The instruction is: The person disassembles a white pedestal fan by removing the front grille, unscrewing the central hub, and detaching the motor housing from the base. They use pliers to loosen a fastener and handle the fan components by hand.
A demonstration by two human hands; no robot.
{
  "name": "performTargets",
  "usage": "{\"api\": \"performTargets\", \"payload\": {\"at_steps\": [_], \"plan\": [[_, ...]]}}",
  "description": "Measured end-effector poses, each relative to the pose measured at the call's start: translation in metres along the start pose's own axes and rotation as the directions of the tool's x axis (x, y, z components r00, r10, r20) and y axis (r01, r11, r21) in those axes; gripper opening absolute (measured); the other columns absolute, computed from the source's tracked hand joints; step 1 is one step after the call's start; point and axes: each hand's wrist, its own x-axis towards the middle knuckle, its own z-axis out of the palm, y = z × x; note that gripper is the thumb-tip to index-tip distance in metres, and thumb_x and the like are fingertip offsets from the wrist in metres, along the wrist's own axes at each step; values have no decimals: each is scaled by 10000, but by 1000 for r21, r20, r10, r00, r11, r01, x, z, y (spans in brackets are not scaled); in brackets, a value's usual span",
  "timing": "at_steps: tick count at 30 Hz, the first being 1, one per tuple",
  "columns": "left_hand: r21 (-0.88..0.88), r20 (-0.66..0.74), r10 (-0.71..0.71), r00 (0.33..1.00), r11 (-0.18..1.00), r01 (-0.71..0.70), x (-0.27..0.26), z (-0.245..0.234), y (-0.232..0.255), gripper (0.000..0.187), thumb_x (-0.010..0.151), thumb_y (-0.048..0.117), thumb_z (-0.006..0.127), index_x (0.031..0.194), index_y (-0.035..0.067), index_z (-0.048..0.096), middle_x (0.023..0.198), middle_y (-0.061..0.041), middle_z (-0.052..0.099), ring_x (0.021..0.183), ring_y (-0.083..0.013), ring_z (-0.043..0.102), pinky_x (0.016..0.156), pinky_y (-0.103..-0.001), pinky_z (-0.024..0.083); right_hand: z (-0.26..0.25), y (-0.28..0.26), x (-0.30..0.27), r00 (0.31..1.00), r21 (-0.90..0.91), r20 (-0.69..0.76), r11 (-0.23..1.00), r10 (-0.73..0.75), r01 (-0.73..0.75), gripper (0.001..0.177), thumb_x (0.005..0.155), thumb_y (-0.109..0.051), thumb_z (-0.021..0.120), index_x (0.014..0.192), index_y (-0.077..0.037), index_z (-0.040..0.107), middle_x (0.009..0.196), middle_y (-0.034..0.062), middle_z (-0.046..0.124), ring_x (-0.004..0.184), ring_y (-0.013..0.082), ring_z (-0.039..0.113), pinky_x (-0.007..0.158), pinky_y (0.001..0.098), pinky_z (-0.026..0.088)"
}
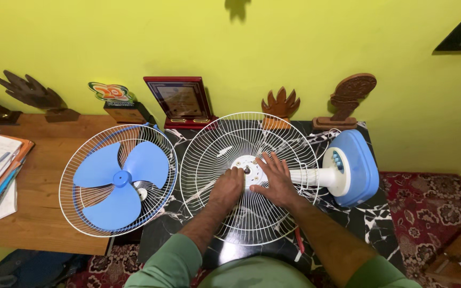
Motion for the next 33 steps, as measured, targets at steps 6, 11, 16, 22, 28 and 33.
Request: {"api": "performTargets", "payload": {"at_steps": [6, 11, 16, 22, 28, 33], "plan": [[257, -129, 59, 990, 966, -25, 1, 13, 4, 257, 916, 176, 581, 1121, 20, 575, 986, -117, 612, 915, -245, 638, 771, -397, 576, -1, -2, -2, 999, 2, -30, 1000, -22, 22, 1040, 816, -732, 622, 1607, -166, 253, 1720, 115, 69, 1587, 288, -42, 1247, 525, -56], [267, -188, 29, 982, 963, 23, 5, 24, 11, 276, 906, 225, 578, 1122, 52, 580, 972, -97, 613, 873, -230, 637, 698, -376, 565, -2, -3, -8, 998, -9, -56, 999, -32, 31, 1005, 817, -715, 618, 1600, -176, 290, 1713, 112, 104, 1590, 301, -17, 1257, 520, -34], [335, -6, -5, 1000, 942, 6, 10, 29, 9, 237, 956, 263, 565, 1057, 48, 572, 945, -115, 604, 825, -223, 634, 626, -366, 564, 0, -2, -10, 993, 9, -92, 997, -75, 77, 1007, 841, -728, 604, 1600, -139, 301, 1712, 157, 106, 1576, 336, 1, 1227, 558, -30], [327, -171, -94, 981, 934, 147, 19, 46, 11, 217, 914, 264, 593, 1009, 69, 571, 909, -88, 584, 816, -217, 630, 608, -345, 566, 10, 8, -1, 986, 17, -144, 996, -88, 91, 994, 827, -725, 615, 1588, -139, 357, 1701, 165, 182, 1590, 345, 41, 1251, 562, 3], [10, -101, -351, 931, 935, 354, -13, 7, 0, 400, 1061, 427, 580, 1106, 29, 580, 1076, -146, 604, 1087, -312, 582, 955, -481, 485, 2, 14, 1, 987, 39, -113, 992, -111, 116, 1012, 828, -729, 633, 1593, -136, 335, 1707, 165, 171, 1595, 351, 34, 1247, 553, 0], [-422, -304, -787, 537, 617, 664, -68, 14, -40, 868, 748, 324, 828, 1391, -104, 432, 1420, -319, 470, 1365, -425, 422, 1110, -541, 319, 1, 13, -2, 992, 85, -75, 990, -104, 110, 1012, 826, -720, 626, 1596, -135, 327, 1704, 187, 140, 1588, 352, 7, 1241, 549, -22]]}}
